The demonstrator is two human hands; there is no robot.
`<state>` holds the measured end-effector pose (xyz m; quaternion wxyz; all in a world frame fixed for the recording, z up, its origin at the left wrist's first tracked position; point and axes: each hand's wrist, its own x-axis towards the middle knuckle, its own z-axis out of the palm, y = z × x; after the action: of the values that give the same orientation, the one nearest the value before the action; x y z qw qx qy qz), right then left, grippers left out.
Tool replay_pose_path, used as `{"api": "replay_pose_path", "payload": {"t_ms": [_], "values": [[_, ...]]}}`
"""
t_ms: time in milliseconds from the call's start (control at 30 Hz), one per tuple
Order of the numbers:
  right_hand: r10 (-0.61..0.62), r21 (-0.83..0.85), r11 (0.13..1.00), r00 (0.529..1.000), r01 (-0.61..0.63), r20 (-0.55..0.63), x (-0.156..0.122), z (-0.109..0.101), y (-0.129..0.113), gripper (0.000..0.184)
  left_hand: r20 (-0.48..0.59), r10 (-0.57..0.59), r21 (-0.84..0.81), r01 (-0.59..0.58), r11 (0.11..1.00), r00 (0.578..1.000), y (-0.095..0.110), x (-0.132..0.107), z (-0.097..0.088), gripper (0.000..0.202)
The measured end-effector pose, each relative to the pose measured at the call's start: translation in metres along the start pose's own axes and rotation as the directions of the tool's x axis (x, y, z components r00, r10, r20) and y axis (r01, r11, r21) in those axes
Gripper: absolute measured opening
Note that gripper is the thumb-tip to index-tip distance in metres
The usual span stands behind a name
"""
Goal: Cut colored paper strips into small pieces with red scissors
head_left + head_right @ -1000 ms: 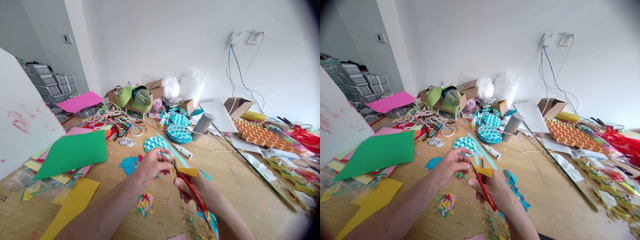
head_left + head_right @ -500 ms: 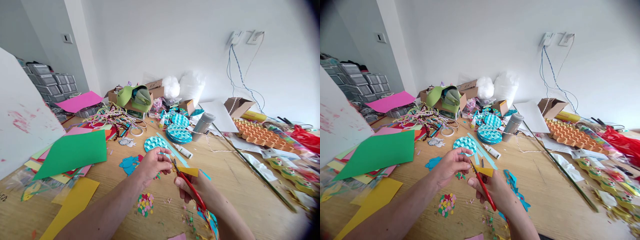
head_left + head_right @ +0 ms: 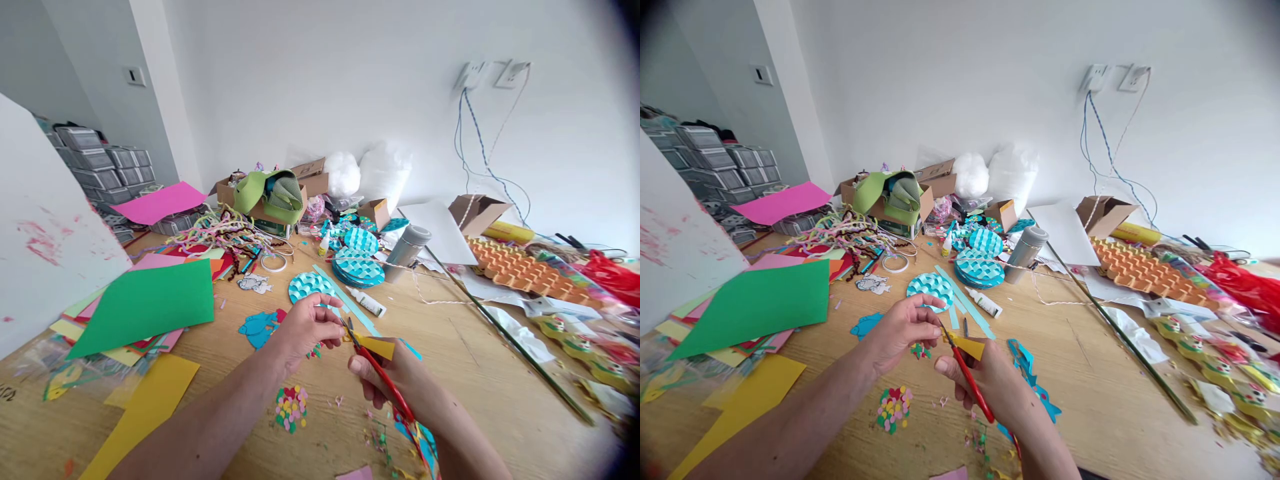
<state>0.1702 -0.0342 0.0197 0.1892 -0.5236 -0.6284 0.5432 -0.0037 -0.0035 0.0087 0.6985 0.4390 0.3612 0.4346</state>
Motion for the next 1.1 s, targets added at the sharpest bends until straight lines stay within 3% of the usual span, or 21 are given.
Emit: {"api": "replay_pose_path", "payload": {"t_ms": [533, 600, 667, 733, 767, 833, 900, 933, 1000, 1100], "values": [[0.012, -0.021, 1.000, 0.996, -0.014, -0.090, 0.001, 0.001, 0.001, 0.047, 0.014, 0.014, 0.005, -0.014, 1.000, 1.000, -0.002, 0.003, -0.005, 0.044], [0.011, -0.045, 0.999, 0.994, -0.016, -0.111, -0.001, -0.001, -0.001, 0.049, 0.051, -0.010, 0.087, 0.006, 0.996, 0.999, 0.002, 0.003, -0.011, 0.044], [-0.008, -0.071, 0.997, 0.991, -0.001, -0.130, -0.004, -0.003, -0.003, 0.050, 0.198, -0.071, 0.267, 0.016, 0.964, 0.978, 0.006, 0.003, -0.020, 0.036], [-0.029, -0.090, 0.996, 0.989, 0.016, -0.146, -0.006, -0.004, -0.005, 0.051, 0.344, -0.158, 0.529, -0.052, 0.847, 0.926, 0.009, 0.002, -0.029, 0.024], [-0.045, -0.102, 0.994, 0.988, 0.031, -0.144, -0.007, -0.005, -0.005, 0.052, 0.361, -0.197, 0.679, -0.112, 0.726, 0.912, 0.009, 0.002, -0.033, 0.020], [-0.056, -0.129, 0.991, 0.986, 0.035, -0.156, -0.008, -0.006, -0.004, 0.052, 0.348, -0.296, 0.895, -0.221, 0.388, 0.889, 0.007, 0.002, -0.038, 0.019], [-0.058, -0.133, 0.990, 0.986, 0.037, -0.159, -0.009, -0.007, -0.004, 0.050, 0.333, -0.385, 0.943, -0.316, 0.109, 0.861, 0.002, 0.002, -0.039, 0.020], [-0.061, -0.126, 0.991, 0.986, 0.041, -0.155, -0.009, -0.007, -0.005, 0.049, 0.331, -0.431, 0.934, -0.355, 0.027, 0.839, 0.000, 0.002, -0.038, 0.020], [-0.069, -0.111, 0.992, 0.987, 0.053, -0.146, -0.009, -0.007, -0.007, 0.048, 0.334, -0.511, 0.911, -0.410, -0.039, 0.792, -0.005, 0.002, -0.036, 0.020], [-0.069, -0.083, 0.995, 0.986, 0.057, -0.150, -0.009, -0.006, -0.011, 0.050, 0.329, -0.576, 0.906, -0.422, -0.030, 0.749, -0.008, 0.004, -0.033, 0.020]]}}
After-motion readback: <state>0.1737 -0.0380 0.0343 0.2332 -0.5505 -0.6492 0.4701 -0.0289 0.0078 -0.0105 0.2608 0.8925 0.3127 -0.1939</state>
